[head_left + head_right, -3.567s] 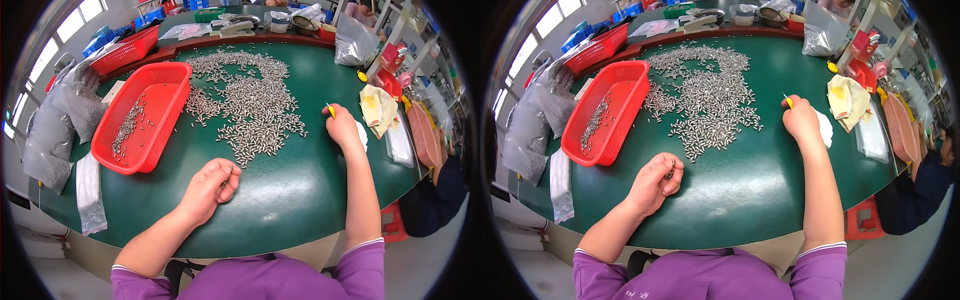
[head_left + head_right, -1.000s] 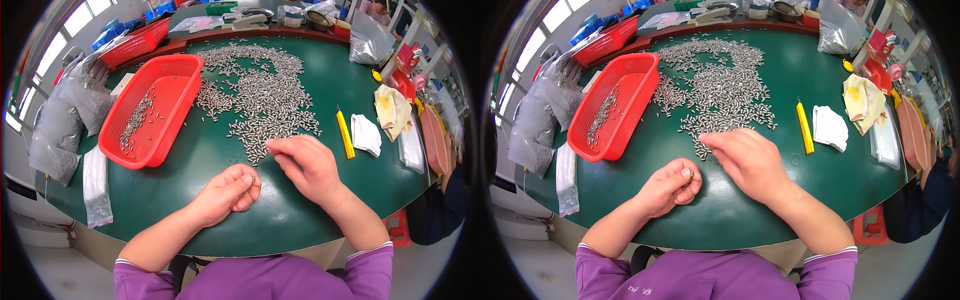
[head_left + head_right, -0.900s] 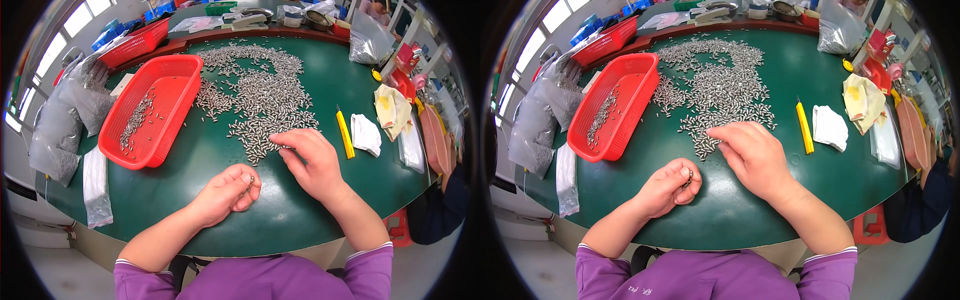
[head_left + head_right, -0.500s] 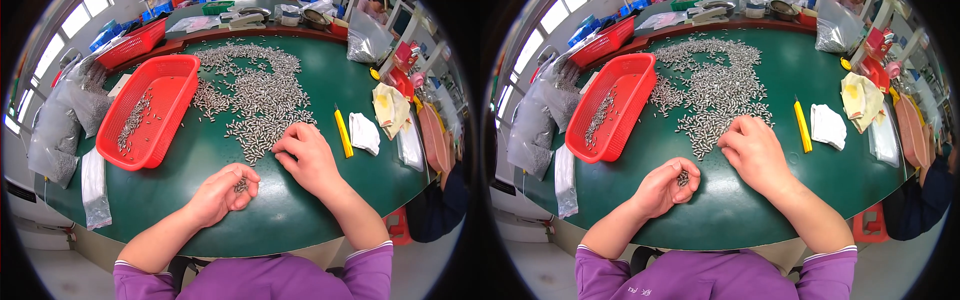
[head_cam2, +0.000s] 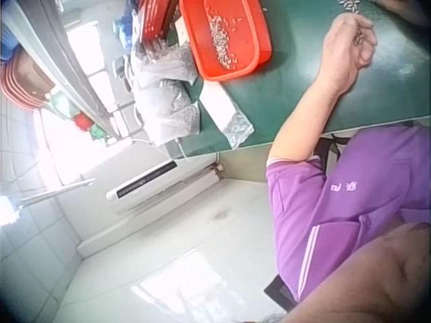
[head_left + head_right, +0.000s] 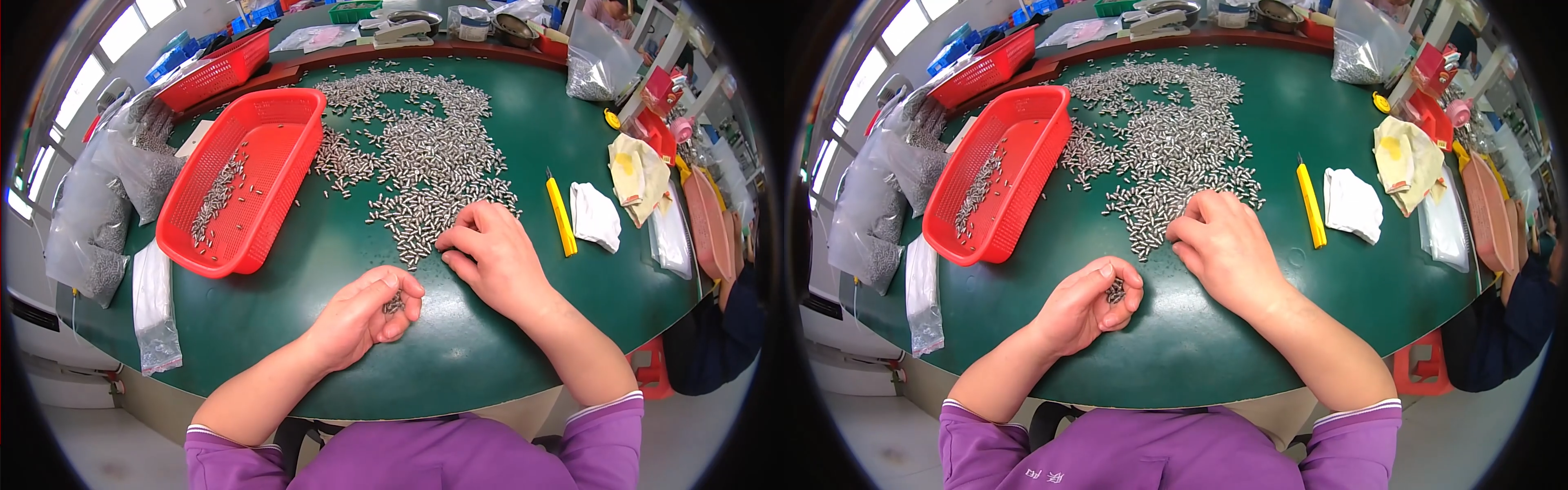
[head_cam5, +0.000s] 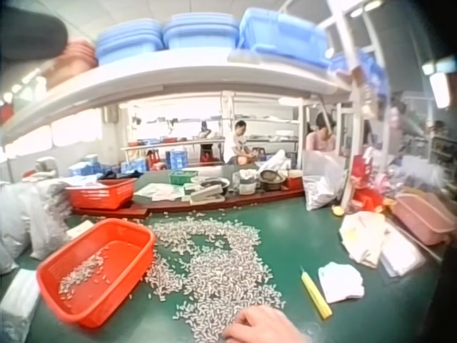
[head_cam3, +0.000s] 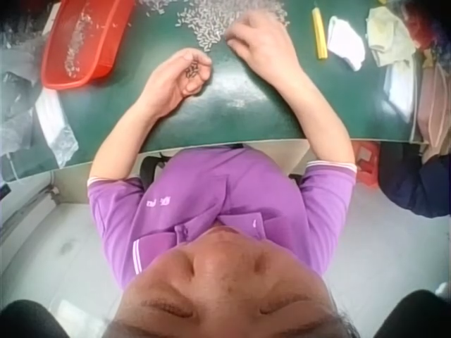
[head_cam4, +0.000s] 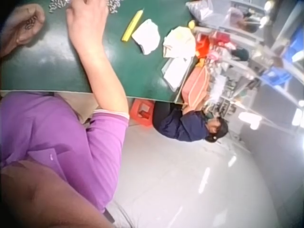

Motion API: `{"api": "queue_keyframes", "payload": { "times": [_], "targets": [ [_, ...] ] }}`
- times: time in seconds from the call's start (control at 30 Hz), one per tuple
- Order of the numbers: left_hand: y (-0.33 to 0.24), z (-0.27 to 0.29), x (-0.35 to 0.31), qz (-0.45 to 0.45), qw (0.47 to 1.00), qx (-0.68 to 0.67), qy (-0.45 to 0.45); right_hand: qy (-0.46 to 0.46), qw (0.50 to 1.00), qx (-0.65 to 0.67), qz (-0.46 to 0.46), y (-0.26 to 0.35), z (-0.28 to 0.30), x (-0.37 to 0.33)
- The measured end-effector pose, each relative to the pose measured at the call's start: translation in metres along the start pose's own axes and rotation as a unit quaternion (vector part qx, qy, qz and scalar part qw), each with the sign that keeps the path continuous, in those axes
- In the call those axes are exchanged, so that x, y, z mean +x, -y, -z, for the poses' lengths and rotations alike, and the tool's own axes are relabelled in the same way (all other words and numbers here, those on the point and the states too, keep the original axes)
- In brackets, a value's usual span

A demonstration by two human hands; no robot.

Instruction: Inspecting and sorting small metal pins and checking a portable fan unit.

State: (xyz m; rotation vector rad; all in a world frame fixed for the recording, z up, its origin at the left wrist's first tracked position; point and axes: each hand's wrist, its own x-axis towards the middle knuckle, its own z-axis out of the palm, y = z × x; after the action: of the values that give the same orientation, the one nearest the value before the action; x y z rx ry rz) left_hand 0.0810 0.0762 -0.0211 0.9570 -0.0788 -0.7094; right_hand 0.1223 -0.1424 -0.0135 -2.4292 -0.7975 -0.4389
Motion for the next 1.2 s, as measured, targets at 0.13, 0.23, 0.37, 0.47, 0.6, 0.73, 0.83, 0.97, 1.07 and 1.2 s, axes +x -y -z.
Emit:
{"api": "queue_keyframes", "payload": {
  "times": [0.13,0.23,0.37,0.47,0.6,0.73,0.83,0.97,1.07,1.2],
  "targets": [
    [0.0,0.001,0.0,-0.002,1.0,-0.01,0.001,0.03,0.999,0.013,-0.006,0.0,0.0,-0.001],
    [0.001,0.001,0.0,0.004,1.0,0.01,0.007,0.054,0.981,0.183,-0.047,0.01,0.001,0.0],
    [0.001,0.001,0.0,0.015,1.0,0.0,0.021,0.095,0.95,0.294,-0.042,0.019,0.004,-0.001],
    [0.002,0.0,-0.001,0.023,1.0,0.008,0.012,0.085,0.95,0.298,-0.03,0.018,0.0,-0.002],
    [0.003,0.0,0.0,0.013,1.0,0.013,0.015,0.071,0.948,0.309,-0.001,0.019,-0.001,-0.002],
    [0.003,-0.001,0.0,0.01,1.0,0.011,0.008,0.043,0.964,0.264,0.006,0.022,0.002,-0.002],
    [0.003,0.001,0.001,0.007,1.0,0.006,0.023,-0.025,0.985,0.172,0.001,0.014,0.005,0.0],
    [0.003,0.001,0.0,-0.001,1.0,0.009,0.023,-0.056,0.994,0.089,-0.021,0.008,0.01,0.003],
    [0.003,0.002,0.0,0.004,1.0,0.009,0.015,-0.053,0.997,0.042,-0.028,0.003,0.011,0.002],
    [0.001,0.001,0.0,0.004,1.0,-0.006,0.011,-0.018,0.998,0.007,-0.052,0.001,0.012,-0.001]
  ]
}}
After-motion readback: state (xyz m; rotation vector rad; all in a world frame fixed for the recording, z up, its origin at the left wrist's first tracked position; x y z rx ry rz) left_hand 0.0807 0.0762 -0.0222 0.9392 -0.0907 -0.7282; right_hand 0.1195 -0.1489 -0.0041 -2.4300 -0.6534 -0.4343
